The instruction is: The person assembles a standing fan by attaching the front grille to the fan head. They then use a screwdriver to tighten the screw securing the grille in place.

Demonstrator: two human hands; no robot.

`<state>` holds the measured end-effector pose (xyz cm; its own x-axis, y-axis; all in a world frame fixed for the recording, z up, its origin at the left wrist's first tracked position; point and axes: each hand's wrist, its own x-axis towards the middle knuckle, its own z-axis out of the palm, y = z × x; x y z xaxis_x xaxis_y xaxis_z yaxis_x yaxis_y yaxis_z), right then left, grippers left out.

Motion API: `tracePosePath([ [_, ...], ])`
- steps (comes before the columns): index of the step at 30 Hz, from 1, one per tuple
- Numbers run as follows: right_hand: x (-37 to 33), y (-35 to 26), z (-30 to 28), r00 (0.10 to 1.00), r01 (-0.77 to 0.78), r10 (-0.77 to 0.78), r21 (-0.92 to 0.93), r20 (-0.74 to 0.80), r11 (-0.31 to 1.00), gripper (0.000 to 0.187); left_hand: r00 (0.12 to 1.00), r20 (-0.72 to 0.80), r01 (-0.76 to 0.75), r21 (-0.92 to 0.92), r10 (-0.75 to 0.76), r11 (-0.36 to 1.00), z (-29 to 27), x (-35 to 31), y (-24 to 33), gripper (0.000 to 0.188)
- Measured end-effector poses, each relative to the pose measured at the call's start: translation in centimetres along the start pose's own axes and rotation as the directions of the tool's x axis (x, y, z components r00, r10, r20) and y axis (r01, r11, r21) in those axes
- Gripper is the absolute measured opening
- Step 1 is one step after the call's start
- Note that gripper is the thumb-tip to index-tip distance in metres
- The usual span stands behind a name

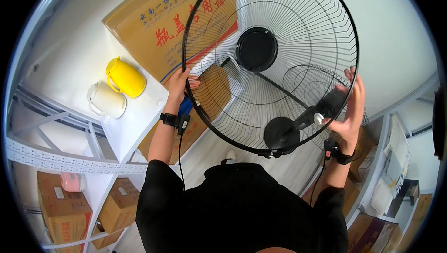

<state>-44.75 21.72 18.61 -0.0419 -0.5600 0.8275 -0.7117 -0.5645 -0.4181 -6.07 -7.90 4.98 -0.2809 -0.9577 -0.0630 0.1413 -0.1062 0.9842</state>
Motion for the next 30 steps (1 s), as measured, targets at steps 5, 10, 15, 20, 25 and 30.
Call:
tracePosePath([
  [5,0.4,1.0,0.5,0.991,-0.126,0.13,0.115,-0.027,0.985,0.102,0.996,0.037,0.08,0.116,-0.084,0.99,-1.3,-2.0,1.5,0.031],
  [10,0.0,2.8,1.7,0.98,-0.183,0.196,0.215,-0.041,0.959,0.095,0.998,0.042,0.027,0.312,-0.043,0.95,-3.4,-3.9,2.9,0.031],
  [15,-0.7,4.6,3.2,0.943,-0.321,0.332,0.277,0.006,0.906,0.087,0.996,0.076,0.016,0.292,-0.04,0.956,-7.2,-4.8,3.2,0.037],
  [20,-2.7,6.0,5.1,0.867,-0.474,0.494,0.404,0.06,0.782,0.08,0.998,-0.043,0.033,-0.093,-0.037,0.995,-7.2,-6.7,3.1,0.046],
  [25,-4.7,7.2,7.7,0.84,-0.502,0.541,0.442,0.043,0.744,0.076,0.996,-0.085,-0.001,-0.202,-0.017,0.979,-9.1,-7.3,2.7,0.059],
  [30,-6.7,7.7,8.5,0.775,-0.609,0.612,0.448,0.157,0.655,0.074,0.987,-0.162,-0.033,-0.134,0.011,0.991,-9.9,-8.0,2.7,0.063],
])
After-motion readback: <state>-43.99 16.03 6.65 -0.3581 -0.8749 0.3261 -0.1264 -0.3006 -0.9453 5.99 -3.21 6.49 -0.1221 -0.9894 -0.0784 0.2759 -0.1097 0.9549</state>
